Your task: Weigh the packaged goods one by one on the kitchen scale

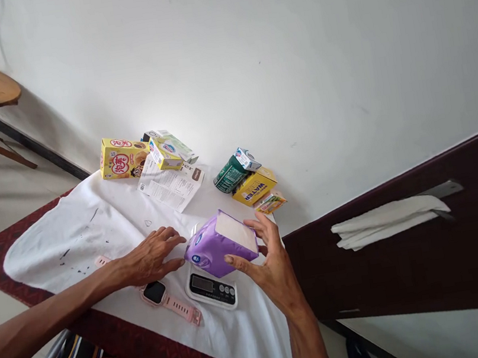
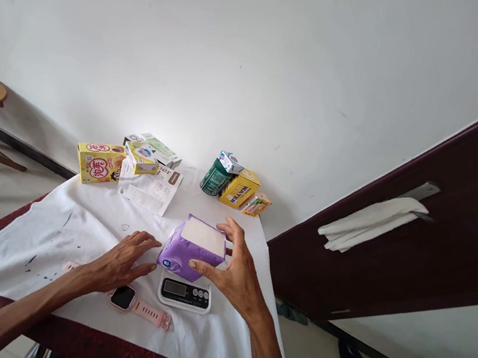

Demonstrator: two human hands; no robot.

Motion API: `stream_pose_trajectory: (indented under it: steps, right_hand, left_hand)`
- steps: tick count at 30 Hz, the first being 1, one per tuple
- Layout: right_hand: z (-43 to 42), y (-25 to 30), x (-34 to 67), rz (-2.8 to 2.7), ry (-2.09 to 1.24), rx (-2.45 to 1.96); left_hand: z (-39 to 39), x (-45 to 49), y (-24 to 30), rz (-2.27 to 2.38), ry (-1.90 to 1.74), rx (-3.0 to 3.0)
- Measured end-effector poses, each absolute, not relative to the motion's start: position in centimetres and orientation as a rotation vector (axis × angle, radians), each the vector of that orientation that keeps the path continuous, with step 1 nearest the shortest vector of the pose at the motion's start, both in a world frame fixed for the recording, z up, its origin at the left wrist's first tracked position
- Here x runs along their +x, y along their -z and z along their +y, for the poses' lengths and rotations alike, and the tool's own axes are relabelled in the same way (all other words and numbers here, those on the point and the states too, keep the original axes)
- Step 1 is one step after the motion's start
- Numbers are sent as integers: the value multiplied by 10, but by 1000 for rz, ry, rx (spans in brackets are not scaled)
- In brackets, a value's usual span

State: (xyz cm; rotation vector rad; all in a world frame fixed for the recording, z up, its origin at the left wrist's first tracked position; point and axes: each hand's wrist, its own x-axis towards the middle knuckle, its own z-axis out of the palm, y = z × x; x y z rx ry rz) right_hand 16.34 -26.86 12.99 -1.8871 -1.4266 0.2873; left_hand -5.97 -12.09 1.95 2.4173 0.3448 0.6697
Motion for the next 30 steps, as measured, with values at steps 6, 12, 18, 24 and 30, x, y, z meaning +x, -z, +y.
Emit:
stream_pose_trajectory:
  steps: [6,12,18,24,30]
  right_hand:
    - [-270,-100,154,-1248,-550,-1786]
    - [-262,-93,147,-1239,-599,-1656]
    - [-266,-89,152,-1265,-572,-1682]
    - [-261,-89,151,-1166,-481,-1632]
    - [-237,-76,188,-839,-330,-1489]
  left_hand:
    - [-148,-88,-32,380,-544,2502]
    - [-162,-88,-23,402,-535,2624]
    - [-164,-96,-28,330,-485,2683]
    - [-162,-96,-15,280,-504,2776]
    - [-155,-97,-15,242,-574,2788]
